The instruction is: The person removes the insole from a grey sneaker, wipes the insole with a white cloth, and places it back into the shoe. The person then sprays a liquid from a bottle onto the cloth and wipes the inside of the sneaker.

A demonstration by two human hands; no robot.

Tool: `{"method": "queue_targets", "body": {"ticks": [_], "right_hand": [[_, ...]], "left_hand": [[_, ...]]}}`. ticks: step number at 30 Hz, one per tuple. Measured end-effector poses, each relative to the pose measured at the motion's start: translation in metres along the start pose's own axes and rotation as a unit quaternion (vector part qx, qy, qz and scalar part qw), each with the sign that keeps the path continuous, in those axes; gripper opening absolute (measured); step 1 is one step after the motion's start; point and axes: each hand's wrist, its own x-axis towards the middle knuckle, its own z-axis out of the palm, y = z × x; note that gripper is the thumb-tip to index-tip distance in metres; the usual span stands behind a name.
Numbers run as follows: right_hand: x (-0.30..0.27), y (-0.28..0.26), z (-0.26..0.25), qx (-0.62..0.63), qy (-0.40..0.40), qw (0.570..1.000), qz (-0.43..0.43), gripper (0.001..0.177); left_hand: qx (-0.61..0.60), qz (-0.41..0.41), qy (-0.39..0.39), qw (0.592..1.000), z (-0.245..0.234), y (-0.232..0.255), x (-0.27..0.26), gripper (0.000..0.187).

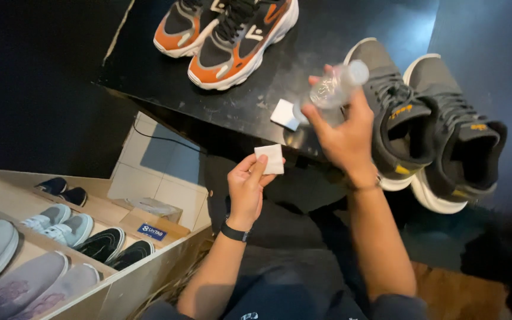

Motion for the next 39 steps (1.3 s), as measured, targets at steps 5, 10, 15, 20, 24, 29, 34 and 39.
{"method": "queue_targets", "body": {"ticks": [5,10,15,20,24,29,34,39], "right_hand": [[-0.097,-0.020,-0.035,-0.080,0.001,0.995,0.067,0.076],[-0.187,-0.032,-0.053,-0.151,-0.006,0.975,0.163,0.075],[-0.217,-0.051,-0.050,-0.217,-0.008,0.968,0.128,0.069],[-0.231,-0.063,-0.052,-0.255,-0.018,0.963,0.088,0.067],[-0.238,-0.071,-0.058,-0.293,-0.027,0.953,0.075,0.068],[-0.241,-0.074,-0.064,-0.328,-0.033,0.943,0.048,0.070],[-0.249,-0.075,-0.064,-0.354,-0.046,0.933,0.053,0.069],[-0.255,-0.072,-0.062,-0.362,-0.064,0.926,0.085,0.068]], "left_hand": [[0.019,-0.016,-0.027,0.999,-0.004,-0.011,-0.028,0.029],[0.061,-0.027,-0.051,0.996,-0.007,-0.029,-0.054,0.033],[0.096,-0.038,-0.101,0.989,-0.004,-0.040,-0.078,0.035],[0.104,-0.028,-0.121,0.987,-0.004,-0.043,-0.099,0.034],[0.111,-0.019,-0.127,0.986,-0.010,-0.049,-0.109,0.034],[0.102,-0.024,-0.155,0.982,-0.014,-0.050,-0.110,0.036],[0.088,-0.044,-0.160,0.982,-0.010,-0.033,-0.120,0.041],[0.072,-0.062,-0.170,0.981,-0.021,-0.046,-0.113,0.045]]}}
